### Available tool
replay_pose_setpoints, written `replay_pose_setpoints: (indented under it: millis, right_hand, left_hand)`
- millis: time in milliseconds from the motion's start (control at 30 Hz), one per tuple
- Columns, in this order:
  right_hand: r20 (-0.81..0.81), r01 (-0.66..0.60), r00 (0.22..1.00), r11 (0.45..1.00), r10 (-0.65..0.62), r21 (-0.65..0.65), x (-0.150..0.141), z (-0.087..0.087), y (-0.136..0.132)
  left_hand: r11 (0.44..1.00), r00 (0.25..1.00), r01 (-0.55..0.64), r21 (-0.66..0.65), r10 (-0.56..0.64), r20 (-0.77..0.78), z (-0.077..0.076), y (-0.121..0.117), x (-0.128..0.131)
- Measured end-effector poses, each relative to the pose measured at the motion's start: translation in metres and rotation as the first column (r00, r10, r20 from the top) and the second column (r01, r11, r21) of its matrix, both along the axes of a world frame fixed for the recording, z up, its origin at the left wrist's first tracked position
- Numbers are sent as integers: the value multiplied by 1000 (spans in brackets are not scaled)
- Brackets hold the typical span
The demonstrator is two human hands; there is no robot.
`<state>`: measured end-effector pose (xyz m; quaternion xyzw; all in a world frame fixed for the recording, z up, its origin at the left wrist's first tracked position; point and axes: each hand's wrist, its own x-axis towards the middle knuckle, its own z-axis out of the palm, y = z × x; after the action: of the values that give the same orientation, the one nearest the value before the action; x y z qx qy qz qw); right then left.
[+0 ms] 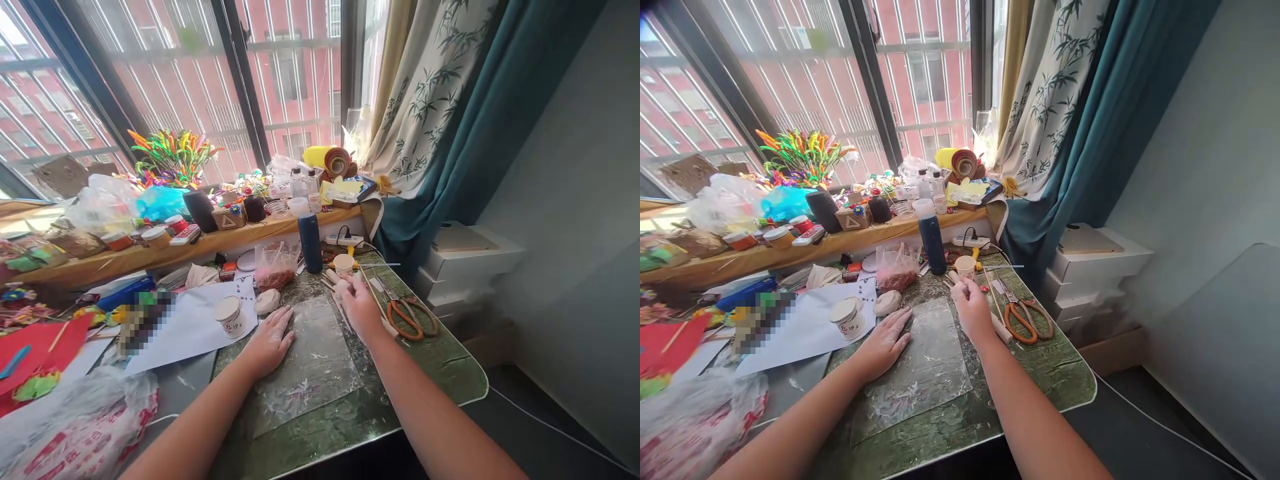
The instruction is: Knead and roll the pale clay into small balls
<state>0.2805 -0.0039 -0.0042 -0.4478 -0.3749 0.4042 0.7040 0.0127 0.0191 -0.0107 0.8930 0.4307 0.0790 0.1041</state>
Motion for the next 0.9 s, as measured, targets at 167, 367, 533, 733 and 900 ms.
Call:
replay_pose_setpoints:
  millis: [167,367,533,733,900]
  right_hand:
    - [659,-172,725,979,199,-107,-12,-2,-2]
    - [917,-222,318,960,239,-173,-15,-8,-9]
    - [970,-240,135,956,204,-168,-8,-16,-42]
    - [982,-158,64,973,177,-165,-1,-24,-40]
    - [980,-84,69,980,187,-181,-3,-16,-12]
  left_hand:
    - [1000,1000,2,-3,-2,-27,4,-4,1]
    - [1000,999,-15,-15,15,-29,4,-6,4]
    - [1000,1000,-26,5,26,11,2,-6,3]
    - [1000,1000,13,-19,-13,-1,-2,-2,-1]
    - [1000,999,6,-13,-5,49,-3,-3,-2]
